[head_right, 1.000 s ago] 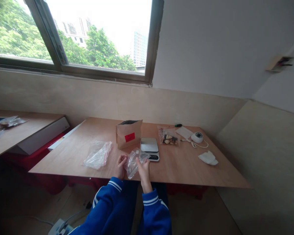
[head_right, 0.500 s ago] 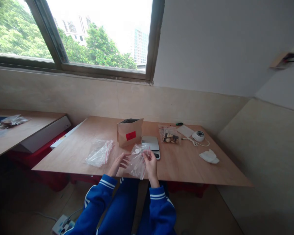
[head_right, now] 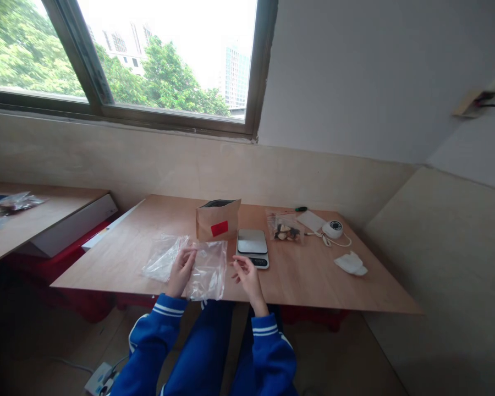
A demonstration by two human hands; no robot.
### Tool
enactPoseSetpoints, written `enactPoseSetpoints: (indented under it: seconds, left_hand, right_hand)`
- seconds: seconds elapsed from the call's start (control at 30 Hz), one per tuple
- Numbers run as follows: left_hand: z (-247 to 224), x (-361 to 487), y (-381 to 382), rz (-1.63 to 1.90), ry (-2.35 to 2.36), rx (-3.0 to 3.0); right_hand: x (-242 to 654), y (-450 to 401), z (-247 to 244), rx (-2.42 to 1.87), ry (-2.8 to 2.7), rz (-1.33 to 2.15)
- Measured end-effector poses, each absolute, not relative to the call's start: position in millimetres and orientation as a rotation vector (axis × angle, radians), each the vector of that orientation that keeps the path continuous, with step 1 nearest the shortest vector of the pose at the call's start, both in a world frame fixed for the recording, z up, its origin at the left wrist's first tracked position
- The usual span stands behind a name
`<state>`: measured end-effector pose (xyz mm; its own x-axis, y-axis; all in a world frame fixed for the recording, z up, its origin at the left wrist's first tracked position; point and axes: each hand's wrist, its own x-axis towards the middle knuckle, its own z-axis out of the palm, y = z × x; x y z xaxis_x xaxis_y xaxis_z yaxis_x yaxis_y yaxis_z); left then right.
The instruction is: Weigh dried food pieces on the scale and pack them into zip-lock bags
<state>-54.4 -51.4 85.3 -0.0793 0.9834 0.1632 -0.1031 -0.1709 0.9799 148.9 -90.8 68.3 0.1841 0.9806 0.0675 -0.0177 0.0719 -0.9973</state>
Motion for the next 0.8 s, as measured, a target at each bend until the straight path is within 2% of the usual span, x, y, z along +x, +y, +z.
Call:
enactPoseSetpoints:
  seconds: [0.17, 0.27, 0.33, 0.43, 0.63, 0.8]
  left_hand:
    - [89.1, -130.6, -21.5, 1.5, 1.453, 1.166]
    - [89.8, -171.6, -3.7, 1.305, 1.766, 1.175]
    - [89.0, -187.3, 2.0, 1.096, 1.978, 1.28]
    - [84.0, -190.9, -1.6, 0.979, 2.168, 1.462]
    - [66.8, -162.6, -25.2, 0.588, 2.099, 1.803]
    - [73.2, -145.7, -33.2, 0.57, 2.285, 1.826]
  right_hand:
    - [221.1, -54.1, 48.9, -1.481, -1.162, 0.506]
    - [261.4, -17.6, 45.5, -1.7, -1.25, 0.191]
    - [279.4, 4.6, 43.7, -1.762, -1.252, 0.114]
    - [294.5, 25.2, 37.6, -2.008, -1.365, -0.03]
    - [307.2, 23.9, 24.6, -2.249, -1.425, -0.148]
    - [317.2, 19.9, 29.1, -2.342, -1.442, -0.138]
